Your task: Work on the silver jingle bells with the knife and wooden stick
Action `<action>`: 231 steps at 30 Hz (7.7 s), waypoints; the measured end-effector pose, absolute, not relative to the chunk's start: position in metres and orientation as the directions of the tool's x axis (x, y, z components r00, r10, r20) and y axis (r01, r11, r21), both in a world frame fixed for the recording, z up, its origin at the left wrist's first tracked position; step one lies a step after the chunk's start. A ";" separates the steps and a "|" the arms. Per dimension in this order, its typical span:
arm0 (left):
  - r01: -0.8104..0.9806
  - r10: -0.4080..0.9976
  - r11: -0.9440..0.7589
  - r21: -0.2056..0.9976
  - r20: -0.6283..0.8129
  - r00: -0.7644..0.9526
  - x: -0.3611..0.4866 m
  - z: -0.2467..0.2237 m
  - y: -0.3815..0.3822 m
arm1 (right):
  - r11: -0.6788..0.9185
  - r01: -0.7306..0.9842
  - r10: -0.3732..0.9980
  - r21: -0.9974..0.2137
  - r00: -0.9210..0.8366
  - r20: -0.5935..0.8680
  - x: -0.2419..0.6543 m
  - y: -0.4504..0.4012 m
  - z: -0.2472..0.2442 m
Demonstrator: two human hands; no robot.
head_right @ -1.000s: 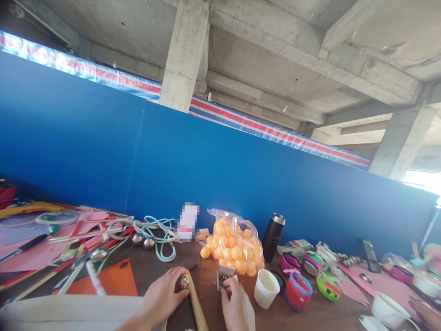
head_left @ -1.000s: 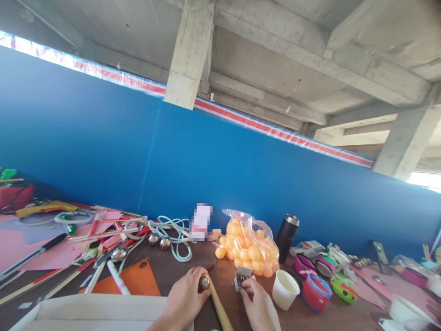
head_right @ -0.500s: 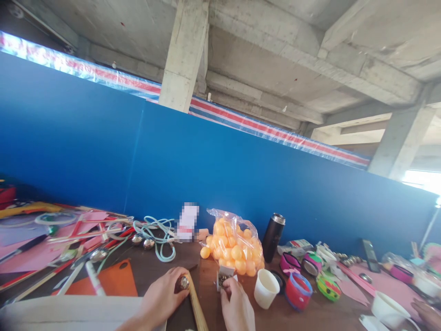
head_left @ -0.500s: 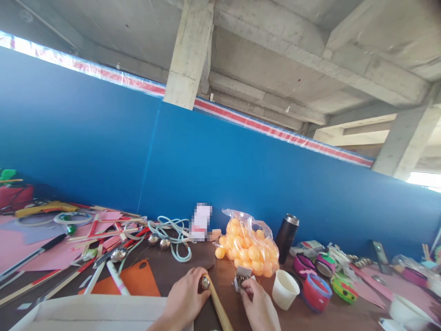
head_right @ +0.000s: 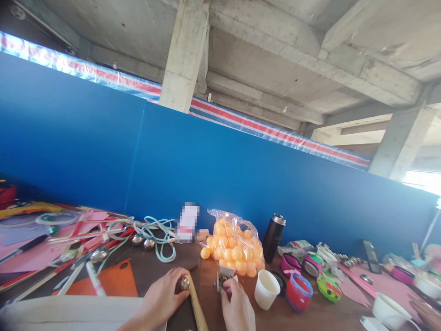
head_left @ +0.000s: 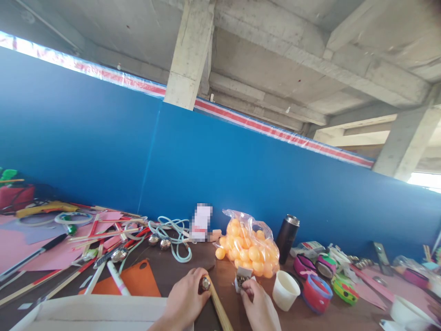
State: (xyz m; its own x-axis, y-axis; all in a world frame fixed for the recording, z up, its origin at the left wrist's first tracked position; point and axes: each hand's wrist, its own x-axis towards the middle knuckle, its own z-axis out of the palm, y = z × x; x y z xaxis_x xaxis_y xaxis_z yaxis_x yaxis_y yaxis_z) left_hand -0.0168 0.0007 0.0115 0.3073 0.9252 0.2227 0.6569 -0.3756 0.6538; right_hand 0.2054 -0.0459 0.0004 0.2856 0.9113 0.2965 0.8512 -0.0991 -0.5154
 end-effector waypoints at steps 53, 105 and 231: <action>0.668 0.926 -0.373 0.644 0.220 0.306 -0.016 0.011 0.001 | -0.080 0.842 0.910 -0.534 0.281 0.306 0.210 -0.042 -0.006; 0.227 0.941 -0.317 0.921 0.275 0.198 -0.016 0.009 0.008 | -0.253 0.894 0.847 -0.369 0.389 0.362 0.195 -0.044 0.007; 0.084 0.886 -0.252 0.964 0.196 0.421 -0.006 0.011 -0.008 | -0.051 -0.317 0.999 -0.947 -0.019 -0.048 0.146 -0.051 0.021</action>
